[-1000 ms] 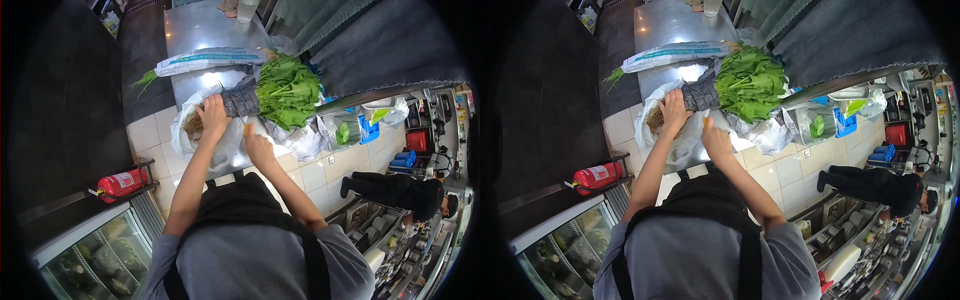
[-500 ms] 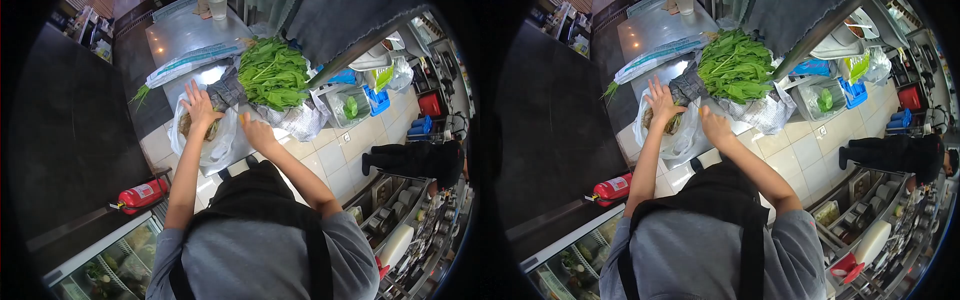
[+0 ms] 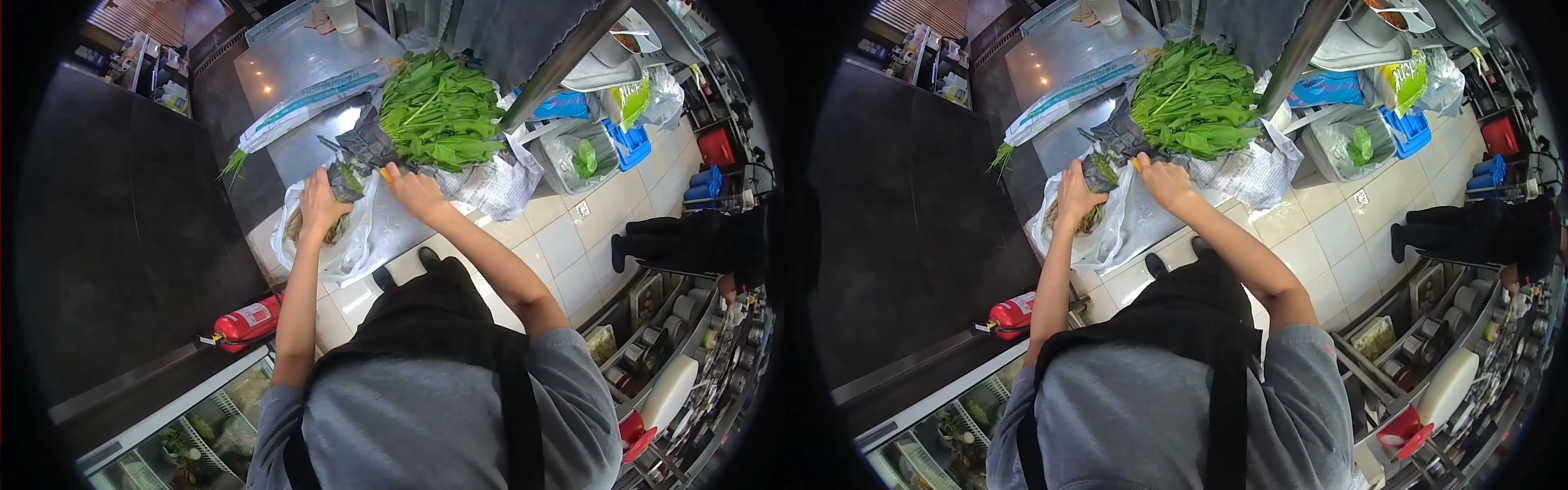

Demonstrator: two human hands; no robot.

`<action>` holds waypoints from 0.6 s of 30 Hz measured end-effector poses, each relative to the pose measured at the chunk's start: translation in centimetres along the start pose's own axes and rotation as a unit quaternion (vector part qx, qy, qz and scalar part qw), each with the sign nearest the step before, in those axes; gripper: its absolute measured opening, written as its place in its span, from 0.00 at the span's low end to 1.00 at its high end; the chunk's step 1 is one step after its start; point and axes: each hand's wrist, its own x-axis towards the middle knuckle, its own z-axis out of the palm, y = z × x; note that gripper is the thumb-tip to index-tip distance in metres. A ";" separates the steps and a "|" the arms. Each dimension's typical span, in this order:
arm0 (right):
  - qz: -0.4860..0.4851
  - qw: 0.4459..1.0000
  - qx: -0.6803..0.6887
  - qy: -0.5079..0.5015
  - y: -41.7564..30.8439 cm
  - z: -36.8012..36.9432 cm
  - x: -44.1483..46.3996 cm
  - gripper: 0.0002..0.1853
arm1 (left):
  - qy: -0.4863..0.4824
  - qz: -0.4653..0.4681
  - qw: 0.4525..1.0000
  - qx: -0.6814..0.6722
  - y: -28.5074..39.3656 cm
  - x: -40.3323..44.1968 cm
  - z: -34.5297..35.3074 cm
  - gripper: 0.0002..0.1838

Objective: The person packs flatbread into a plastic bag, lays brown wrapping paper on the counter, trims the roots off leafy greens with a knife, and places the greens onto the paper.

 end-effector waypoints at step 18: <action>-0.043 0.999 0.006 0.013 1.2 -2.3 -1.3 0.16 | -0.093 -0.027 0.995 -0.028 0.0 -1.0 -1.0 0.46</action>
